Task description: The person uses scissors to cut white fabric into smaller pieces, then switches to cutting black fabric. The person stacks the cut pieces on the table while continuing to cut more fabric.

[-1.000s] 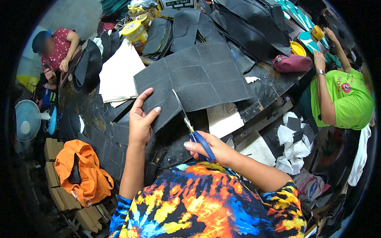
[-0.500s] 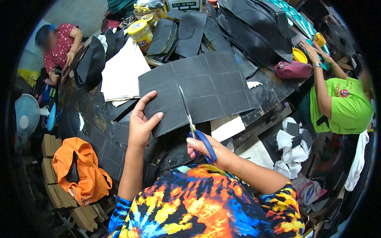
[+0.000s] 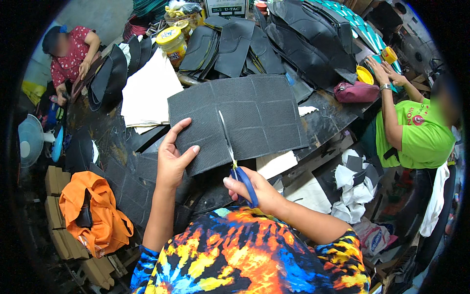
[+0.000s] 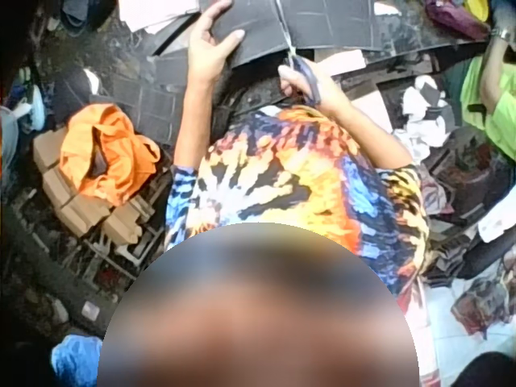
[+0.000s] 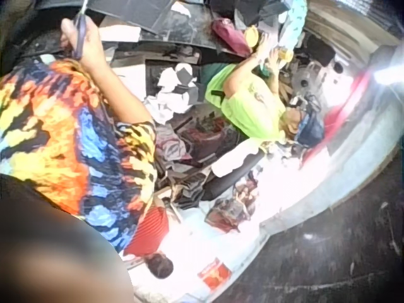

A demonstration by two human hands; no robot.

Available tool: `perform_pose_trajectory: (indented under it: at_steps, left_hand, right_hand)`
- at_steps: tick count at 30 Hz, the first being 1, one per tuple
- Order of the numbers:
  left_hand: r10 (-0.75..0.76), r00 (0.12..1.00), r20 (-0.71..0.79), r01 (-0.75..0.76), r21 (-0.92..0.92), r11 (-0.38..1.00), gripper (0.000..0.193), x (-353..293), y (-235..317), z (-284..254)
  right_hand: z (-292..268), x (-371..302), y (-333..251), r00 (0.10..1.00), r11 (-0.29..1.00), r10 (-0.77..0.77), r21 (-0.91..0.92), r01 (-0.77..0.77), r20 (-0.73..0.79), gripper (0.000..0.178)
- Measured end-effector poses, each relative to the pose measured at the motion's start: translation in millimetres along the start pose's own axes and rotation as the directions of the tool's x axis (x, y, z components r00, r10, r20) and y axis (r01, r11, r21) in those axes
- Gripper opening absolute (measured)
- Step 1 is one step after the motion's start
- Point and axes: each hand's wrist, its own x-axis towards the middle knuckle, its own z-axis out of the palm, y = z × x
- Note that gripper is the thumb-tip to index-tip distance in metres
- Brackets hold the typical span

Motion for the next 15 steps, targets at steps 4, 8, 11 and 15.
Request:
perform_pose_trajectory:
  at_steps: [4,8,11,15]
  left_hand:
    - [-0.003,1.000,-0.016,0.003,-0.004,1.000,0.061,-2.1,2.7,2.0]
    - [-0.016,1.000,-0.008,0.016,-0.006,1.000,0.061,-1.8,3.7,0.2]
    - [0.020,1.000,0.019,-0.021,0.060,0.998,0.061,-3.1,4.5,-0.1]
    - [-0.003,0.999,0.052,0.000,0.060,0.998,0.061,-7.1,5.6,3.7]
  right_hand:
    - [-0.4,3.1,-1.0,1.000,1.000,-0.023,-0.019,0.023,0.016,0.027]
    - [2.2,-2.6,-0.8,1.000,0.992,0.018,-0.121,-0.018,0.002,0.028]
    - [2.9,-3.1,-4.0,1.000,0.995,0.019,-0.100,-0.018,0.009,0.033]
    - [-5.2,12.6,-14.5,1.000,1.000,-0.014,-0.007,0.013,-0.007,0.036]
